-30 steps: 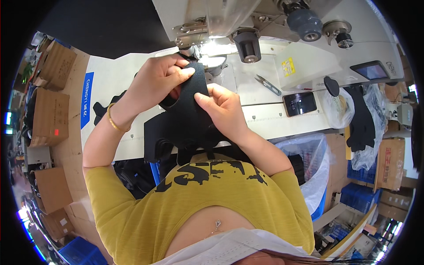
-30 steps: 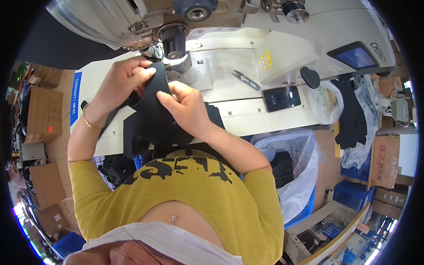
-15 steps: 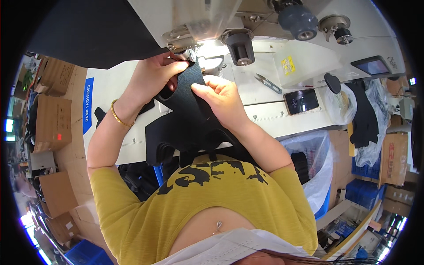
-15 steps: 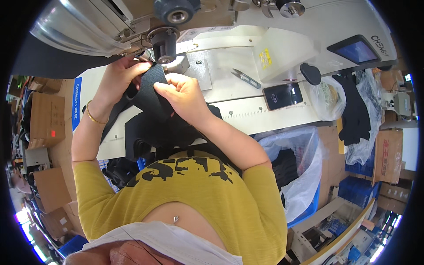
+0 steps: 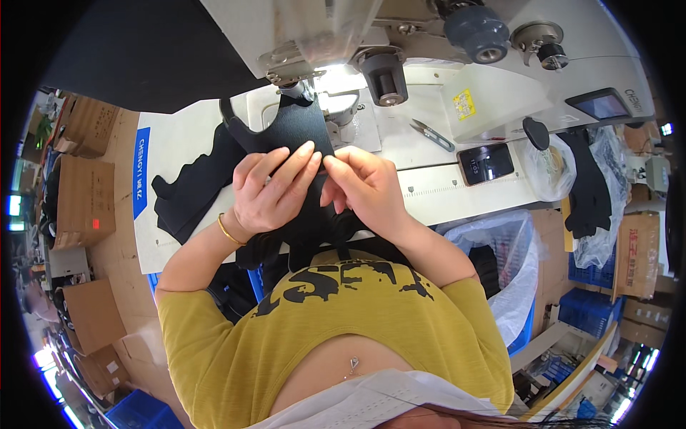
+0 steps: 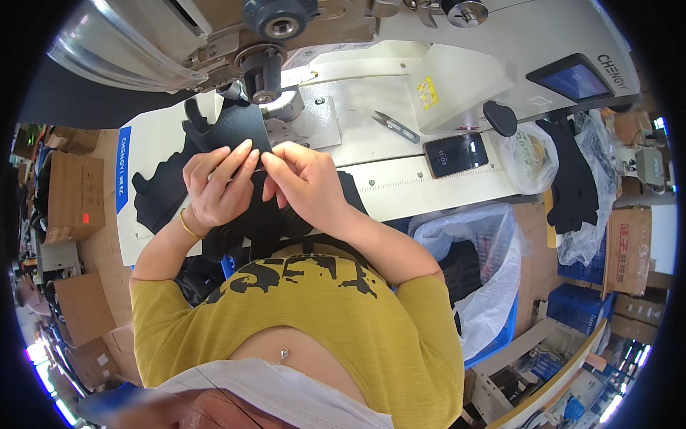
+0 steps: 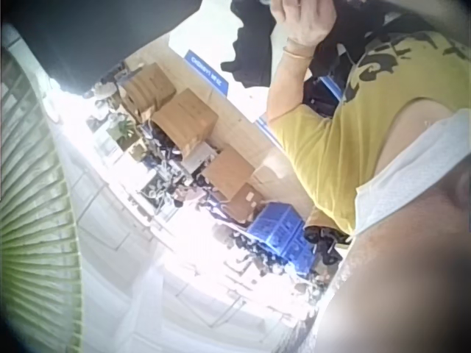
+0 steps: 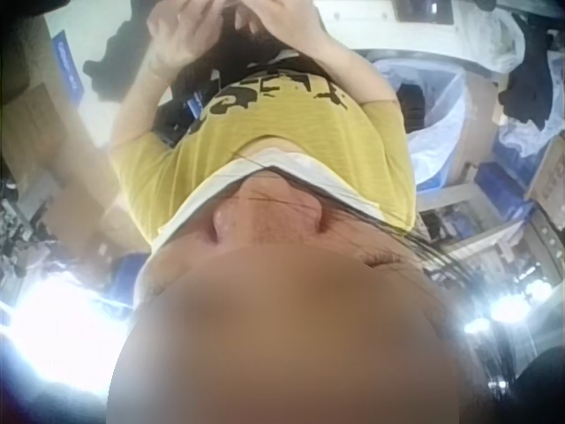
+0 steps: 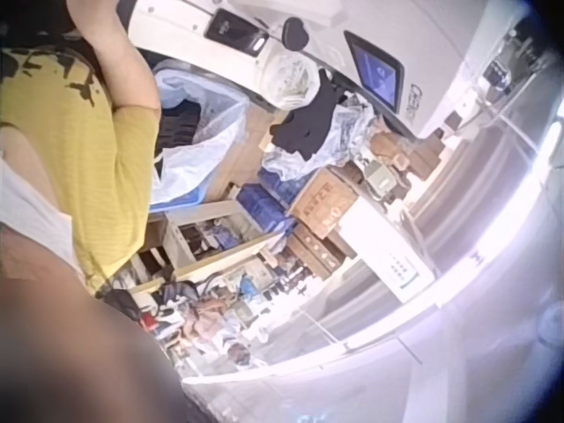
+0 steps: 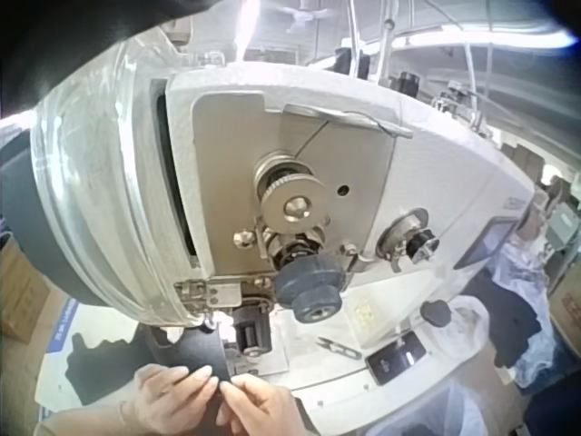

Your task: The person stitches together components of a shoe upper using an industrial sewing machine.

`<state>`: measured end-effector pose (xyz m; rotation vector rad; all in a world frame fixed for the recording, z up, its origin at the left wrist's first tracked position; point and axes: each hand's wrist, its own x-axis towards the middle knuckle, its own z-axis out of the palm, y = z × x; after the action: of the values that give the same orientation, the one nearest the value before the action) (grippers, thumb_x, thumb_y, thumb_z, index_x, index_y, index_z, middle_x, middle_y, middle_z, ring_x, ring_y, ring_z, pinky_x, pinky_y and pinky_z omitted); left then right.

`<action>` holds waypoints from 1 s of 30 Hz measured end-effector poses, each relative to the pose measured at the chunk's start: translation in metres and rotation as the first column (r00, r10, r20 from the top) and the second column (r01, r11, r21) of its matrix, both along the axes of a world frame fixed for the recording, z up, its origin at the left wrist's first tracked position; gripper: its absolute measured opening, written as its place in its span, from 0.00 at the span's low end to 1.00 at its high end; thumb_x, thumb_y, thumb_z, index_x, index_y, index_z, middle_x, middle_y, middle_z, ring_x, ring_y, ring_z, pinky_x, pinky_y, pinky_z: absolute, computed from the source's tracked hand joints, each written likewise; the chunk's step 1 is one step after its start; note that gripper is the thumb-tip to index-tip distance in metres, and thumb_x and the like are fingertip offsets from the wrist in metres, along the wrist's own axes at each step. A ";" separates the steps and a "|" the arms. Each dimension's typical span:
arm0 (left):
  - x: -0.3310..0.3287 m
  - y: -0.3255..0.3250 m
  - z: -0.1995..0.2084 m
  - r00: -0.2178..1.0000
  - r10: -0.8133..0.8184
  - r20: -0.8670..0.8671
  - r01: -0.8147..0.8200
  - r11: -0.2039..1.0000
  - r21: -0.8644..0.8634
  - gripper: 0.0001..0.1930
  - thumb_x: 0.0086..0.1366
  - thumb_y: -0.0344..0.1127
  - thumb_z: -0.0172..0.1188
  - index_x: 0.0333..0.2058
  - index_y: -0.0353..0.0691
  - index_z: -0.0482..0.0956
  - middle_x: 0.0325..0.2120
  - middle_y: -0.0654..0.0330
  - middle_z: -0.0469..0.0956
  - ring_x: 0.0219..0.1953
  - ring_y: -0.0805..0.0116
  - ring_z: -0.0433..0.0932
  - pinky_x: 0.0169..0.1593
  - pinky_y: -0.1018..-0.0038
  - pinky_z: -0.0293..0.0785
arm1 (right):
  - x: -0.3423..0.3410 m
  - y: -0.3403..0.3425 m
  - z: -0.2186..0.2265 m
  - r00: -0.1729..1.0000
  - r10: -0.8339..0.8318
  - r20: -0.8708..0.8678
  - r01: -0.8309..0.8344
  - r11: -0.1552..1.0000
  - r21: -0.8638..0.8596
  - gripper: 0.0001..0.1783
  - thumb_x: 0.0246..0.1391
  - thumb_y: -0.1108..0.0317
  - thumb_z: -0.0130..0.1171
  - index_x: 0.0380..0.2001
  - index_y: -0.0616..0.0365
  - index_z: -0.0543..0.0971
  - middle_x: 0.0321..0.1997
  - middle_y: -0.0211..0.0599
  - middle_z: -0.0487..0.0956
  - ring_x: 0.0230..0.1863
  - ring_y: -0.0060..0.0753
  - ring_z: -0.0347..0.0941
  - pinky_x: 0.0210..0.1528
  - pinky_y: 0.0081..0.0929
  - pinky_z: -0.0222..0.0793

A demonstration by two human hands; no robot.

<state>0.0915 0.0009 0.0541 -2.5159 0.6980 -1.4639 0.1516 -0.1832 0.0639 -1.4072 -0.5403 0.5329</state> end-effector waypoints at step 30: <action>0.056 0.062 0.005 0.959 0.055 -0.278 -0.197 0.833 -0.517 0.10 0.58 0.34 0.63 0.37 0.37 0.83 0.37 0.57 0.79 0.41 0.58 0.76 0.49 0.68 0.68 | 0.002 -0.028 -0.056 0.540 0.134 0.831 0.428 0.806 -0.408 0.18 0.51 0.67 0.64 0.40 0.61 0.69 0.35 0.46 0.73 0.37 0.50 0.75 0.36 0.40 0.72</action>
<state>0.1478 0.0631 0.0588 -3.1402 0.1303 -1.4665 0.1534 -0.2107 0.0076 -2.2965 -1.0674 -0.2396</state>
